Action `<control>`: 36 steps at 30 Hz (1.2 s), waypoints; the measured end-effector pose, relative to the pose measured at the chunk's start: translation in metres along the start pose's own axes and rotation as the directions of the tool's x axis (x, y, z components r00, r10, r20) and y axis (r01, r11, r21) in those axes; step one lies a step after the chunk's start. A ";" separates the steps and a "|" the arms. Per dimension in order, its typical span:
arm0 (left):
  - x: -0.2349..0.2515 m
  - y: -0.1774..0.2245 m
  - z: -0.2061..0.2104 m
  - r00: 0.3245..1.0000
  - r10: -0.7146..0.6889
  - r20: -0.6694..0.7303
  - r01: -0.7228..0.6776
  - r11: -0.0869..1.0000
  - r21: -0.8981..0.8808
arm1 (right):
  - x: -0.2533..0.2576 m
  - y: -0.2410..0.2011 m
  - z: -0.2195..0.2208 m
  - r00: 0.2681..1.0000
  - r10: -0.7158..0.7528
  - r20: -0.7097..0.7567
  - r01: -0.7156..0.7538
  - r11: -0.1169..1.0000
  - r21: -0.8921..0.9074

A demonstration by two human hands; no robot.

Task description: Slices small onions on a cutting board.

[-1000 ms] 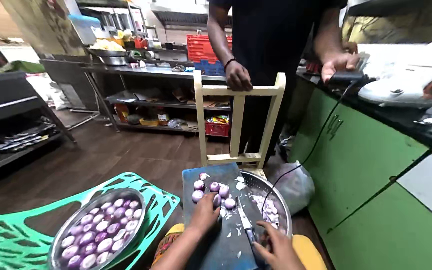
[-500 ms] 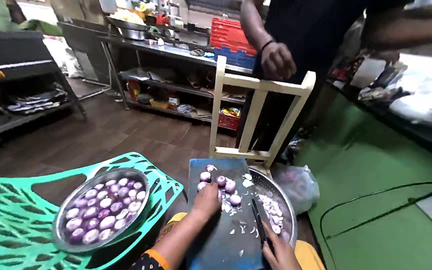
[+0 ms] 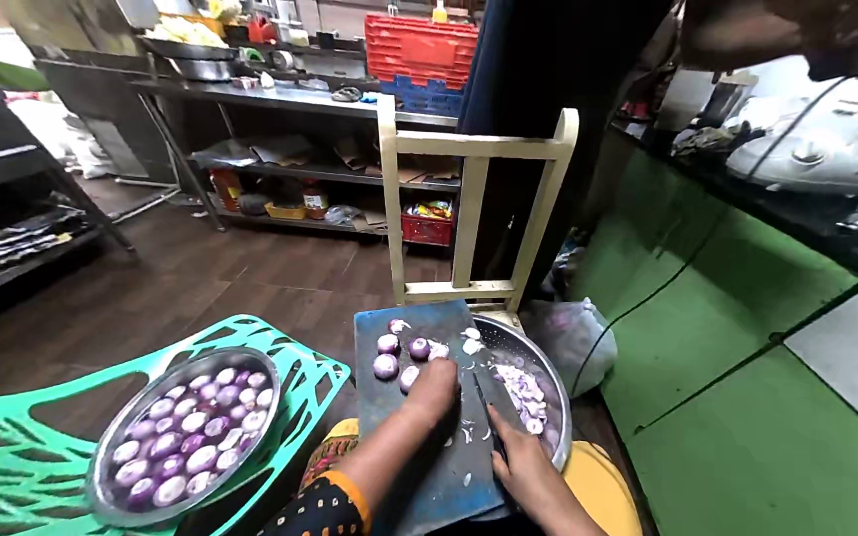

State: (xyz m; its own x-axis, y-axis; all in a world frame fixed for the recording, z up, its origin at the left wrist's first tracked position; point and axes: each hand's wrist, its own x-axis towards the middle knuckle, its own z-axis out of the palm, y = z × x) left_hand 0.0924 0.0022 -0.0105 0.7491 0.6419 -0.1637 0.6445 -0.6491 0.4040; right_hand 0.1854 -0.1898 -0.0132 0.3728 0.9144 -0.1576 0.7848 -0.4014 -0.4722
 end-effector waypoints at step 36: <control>-0.023 0.028 -0.008 0.990 -0.125 0.070 0.119 0.990 0.082 | -0.016 -0.022 0.000 0.988 0.017 0.153 -0.009 0.998 -0.055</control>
State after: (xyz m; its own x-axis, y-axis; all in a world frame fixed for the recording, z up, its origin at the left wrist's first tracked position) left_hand 0.0923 -0.0277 0.0118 0.6717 0.6878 -0.2752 0.7394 -0.5993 0.3068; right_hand 0.1622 -0.1956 -0.0007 0.3058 0.9048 -0.2964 0.8075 -0.4114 -0.4228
